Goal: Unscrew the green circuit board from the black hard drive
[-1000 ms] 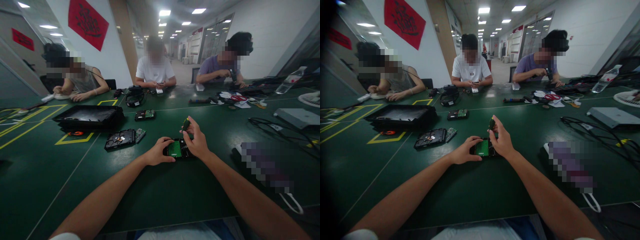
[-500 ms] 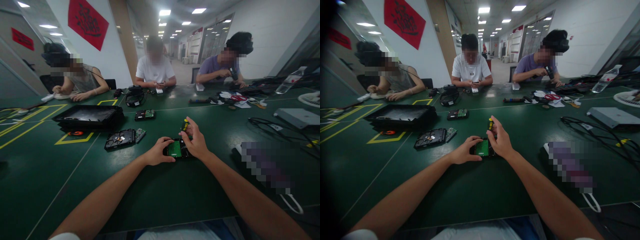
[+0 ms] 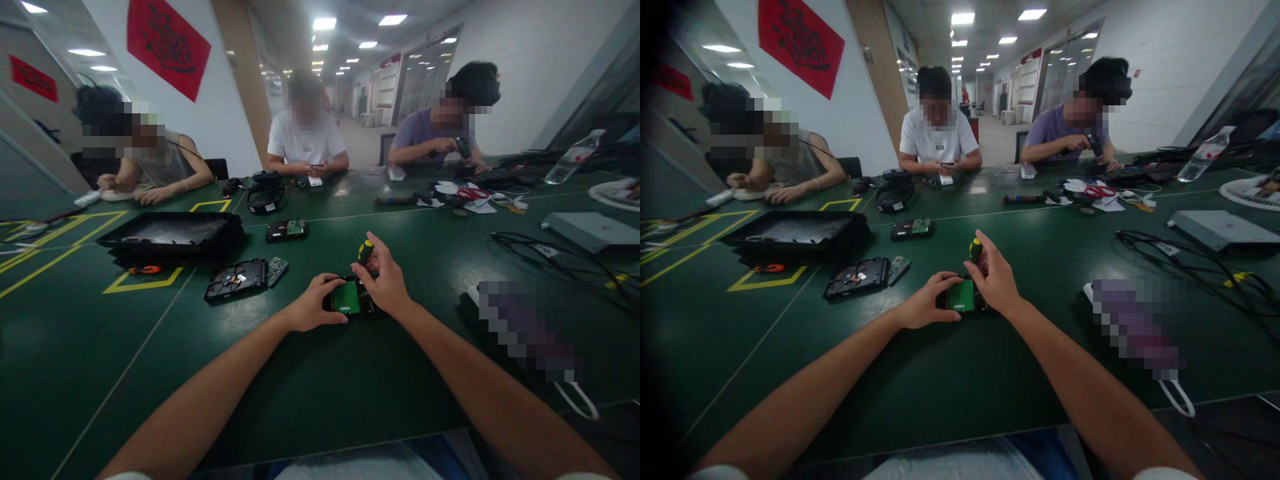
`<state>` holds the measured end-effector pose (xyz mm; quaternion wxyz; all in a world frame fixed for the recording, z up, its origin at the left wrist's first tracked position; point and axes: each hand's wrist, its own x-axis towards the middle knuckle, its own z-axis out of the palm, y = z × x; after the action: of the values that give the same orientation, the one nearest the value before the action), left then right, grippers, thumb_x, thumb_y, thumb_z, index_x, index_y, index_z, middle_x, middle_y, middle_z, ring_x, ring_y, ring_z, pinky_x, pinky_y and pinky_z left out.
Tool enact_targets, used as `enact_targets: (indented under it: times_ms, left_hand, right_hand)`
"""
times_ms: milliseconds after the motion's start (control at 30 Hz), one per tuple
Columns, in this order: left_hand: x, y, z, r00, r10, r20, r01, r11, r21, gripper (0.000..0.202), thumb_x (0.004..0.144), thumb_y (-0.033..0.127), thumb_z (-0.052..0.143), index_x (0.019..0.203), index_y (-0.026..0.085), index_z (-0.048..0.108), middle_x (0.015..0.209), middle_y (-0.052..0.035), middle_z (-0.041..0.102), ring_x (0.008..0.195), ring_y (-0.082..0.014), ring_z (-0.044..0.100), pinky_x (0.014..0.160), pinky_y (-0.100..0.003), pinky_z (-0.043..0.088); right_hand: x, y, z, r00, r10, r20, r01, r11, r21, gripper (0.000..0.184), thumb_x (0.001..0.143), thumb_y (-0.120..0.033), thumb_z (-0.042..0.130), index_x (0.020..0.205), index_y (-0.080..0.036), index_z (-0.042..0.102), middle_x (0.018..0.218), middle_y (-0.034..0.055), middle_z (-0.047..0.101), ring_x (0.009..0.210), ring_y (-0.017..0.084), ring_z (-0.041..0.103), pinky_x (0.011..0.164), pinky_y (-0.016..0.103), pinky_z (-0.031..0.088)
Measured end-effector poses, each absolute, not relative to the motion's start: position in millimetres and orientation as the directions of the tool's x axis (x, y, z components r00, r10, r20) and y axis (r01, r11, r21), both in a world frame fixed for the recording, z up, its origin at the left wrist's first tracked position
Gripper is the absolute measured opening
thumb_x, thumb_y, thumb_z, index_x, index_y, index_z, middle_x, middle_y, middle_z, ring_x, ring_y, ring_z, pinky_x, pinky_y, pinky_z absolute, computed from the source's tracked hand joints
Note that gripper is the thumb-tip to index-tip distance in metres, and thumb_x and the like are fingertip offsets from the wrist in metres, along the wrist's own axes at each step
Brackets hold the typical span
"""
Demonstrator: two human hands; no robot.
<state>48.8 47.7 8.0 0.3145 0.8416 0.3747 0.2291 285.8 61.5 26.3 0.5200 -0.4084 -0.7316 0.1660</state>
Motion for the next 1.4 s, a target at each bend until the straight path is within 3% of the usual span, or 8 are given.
enact_targets:
  times_ms: [233,367,500,733,1000,1200,1400]
  left_hand:
    - [49.4,45.6,9.7,0.612,0.779,0.137,0.492,-0.51,0.705,0.09,0.075,0.054,0.086,0.151,0.025,0.048,0.153,-0.014,0.041,0.144,-0.0372,0.04,0.123,-0.054,0.036]
    - [49.4,44.3,11.2,0.609,0.782,0.133,0.496,-0.506,0.706,0.088,0.076,0.052,0.086,0.152,0.027,0.048,0.153,-0.0135,0.041,0.145,-0.0379,0.039,0.123,-0.056,0.036]
    - [48.4,45.4,9.6,0.617,0.777,0.124,0.496,-0.506,0.706,0.089,0.076,0.053,0.086,0.152,0.028,0.047,0.154,-0.0133,0.041,0.146,-0.0377,0.039,0.123,-0.056,0.036]
    - [47.1,46.7,5.2,0.604,0.786,0.133,0.489,-0.497,0.717,0.089,0.076,0.054,0.086,0.152,0.029,0.048,0.155,-0.0125,0.041,0.146,-0.0378,0.04,0.122,-0.056,0.037]
    - [47.5,45.4,7.7,0.605,0.785,0.13,0.494,-0.499,0.713,0.089,0.076,0.054,0.085,0.153,0.028,0.048,0.155,-0.0131,0.041,0.146,-0.0373,0.04,0.122,-0.055,0.038]
    - [47.1,46.2,7.2,0.608,0.782,0.135,0.49,-0.504,0.711,0.09,0.076,0.055,0.085,0.152,0.028,0.048,0.155,-0.0132,0.041,0.146,-0.038,0.039,0.123,-0.056,0.037]
    - [46.6,46.2,10.1,0.612,0.781,0.123,0.492,-0.497,0.715,0.09,0.076,0.056,0.085,0.153,0.03,0.047,0.155,-0.0125,0.041,0.146,-0.0383,0.039,0.122,-0.057,0.036]
  right_hand:
    - [284.6,57.9,26.2,-0.157,0.777,0.61,0.322,0.624,-0.712,0.075,0.101,-0.03,0.058,0.164,-0.036,0.018,0.121,0.0072,0.07,0.093,0.021,0.076,0.093,0.047,0.064]
    - [286.6,60.1,24.7,-0.14,0.767,0.626,0.398,0.623,-0.674,0.077,0.098,-0.033,0.063,0.163,-0.035,0.022,0.118,0.0072,0.071,0.093,0.023,0.075,0.088,0.048,0.065]
    - [286.8,60.1,25.2,-0.162,0.73,0.664,0.484,0.645,-0.591,0.075,0.097,-0.035,0.066,0.161,-0.034,0.027,0.135,0.0111,0.065,0.109,0.029,0.072,0.09,0.051,0.065]
    - [287.0,57.2,27.4,-0.194,0.753,0.629,0.382,0.649,-0.658,0.072,0.103,-0.028,0.053,0.165,-0.035,0.015,0.128,0.0088,0.068,0.1,0.022,0.075,0.094,0.047,0.065]
    - [289.3,60.6,25.9,-0.131,0.726,0.676,0.47,0.645,-0.602,0.073,0.096,-0.032,0.067,0.16,-0.037,0.031,0.139,0.0093,0.064,0.104,0.026,0.073,0.091,0.05,0.066]
    - [289.0,60.5,26.1,-0.172,0.739,0.651,0.434,0.651,-0.624,0.073,0.1,-0.026,0.056,0.163,-0.039,0.021,0.137,0.0077,0.064,0.103,0.023,0.074,0.094,0.049,0.065]
    - [290.6,61.8,25.5,-0.138,0.712,0.688,0.518,0.644,-0.563,0.075,0.096,-0.031,0.066,0.16,-0.038,0.03,0.137,0.009,0.064,0.107,0.028,0.072,0.094,0.053,0.064]
